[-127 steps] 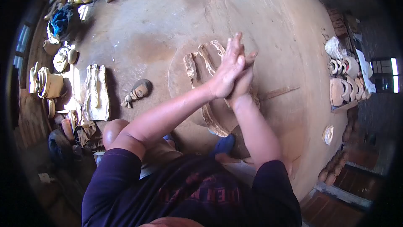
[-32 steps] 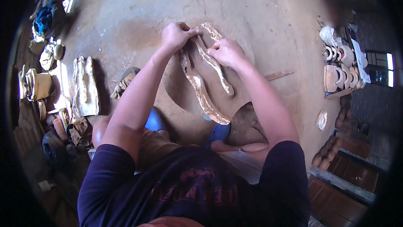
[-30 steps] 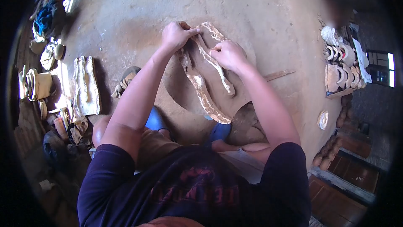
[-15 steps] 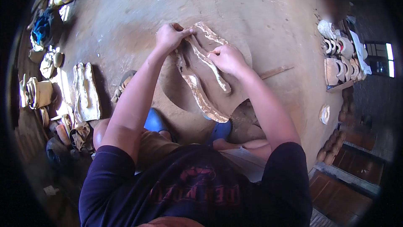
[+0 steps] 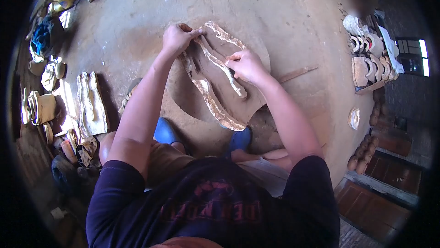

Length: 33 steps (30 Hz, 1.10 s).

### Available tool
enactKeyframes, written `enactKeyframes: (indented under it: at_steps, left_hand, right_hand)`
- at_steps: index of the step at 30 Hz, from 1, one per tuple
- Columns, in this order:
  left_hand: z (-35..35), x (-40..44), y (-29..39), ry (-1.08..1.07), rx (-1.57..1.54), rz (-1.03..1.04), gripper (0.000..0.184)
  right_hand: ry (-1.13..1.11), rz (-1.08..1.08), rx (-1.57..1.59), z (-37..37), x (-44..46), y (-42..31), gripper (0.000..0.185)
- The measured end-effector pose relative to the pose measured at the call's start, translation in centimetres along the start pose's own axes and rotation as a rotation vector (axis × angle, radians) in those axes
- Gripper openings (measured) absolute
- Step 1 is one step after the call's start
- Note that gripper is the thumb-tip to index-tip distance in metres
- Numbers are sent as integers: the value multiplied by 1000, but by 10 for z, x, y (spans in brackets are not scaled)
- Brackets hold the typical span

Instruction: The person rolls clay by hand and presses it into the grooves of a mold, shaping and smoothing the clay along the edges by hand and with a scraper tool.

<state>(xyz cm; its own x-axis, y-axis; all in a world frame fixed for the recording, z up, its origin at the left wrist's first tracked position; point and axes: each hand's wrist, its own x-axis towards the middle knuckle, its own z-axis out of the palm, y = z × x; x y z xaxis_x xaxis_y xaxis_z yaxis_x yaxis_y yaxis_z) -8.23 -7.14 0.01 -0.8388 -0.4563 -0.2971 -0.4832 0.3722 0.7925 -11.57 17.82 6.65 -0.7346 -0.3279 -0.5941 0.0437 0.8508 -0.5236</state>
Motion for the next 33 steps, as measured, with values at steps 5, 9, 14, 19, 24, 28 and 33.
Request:
enactKeyframes:
  at_steps: [5,9,14,19,24,28,33]
  left_hand:
    - [0,0,4,11,5,-1,51]
    - [0,4,4,15,-10,31,53]
    - [5,8,0,11,-4,21,53]
    - [-1,6,13,-28,25,-10,49]
    - [6,9,6,0,20,-11,52]
    - [2,11,12,-49,12,-13,55]
    - [7,17,2,-36,21,0,57]
  right_hand:
    - [106,-195,-75,8,-5,21,35]
    - [-13,-13,-59,-10,-22,-1,39]
    - [23,-226,-118,5,-16,36,41]
    - [-27,-257,-214,-12,-28,29,41]
    - [-34,-297,-391,1,-49,36,46]
    - [-38,-316,-373,-7,-53,40,47]
    - [-16,-409,-444,0,-55,52,46]
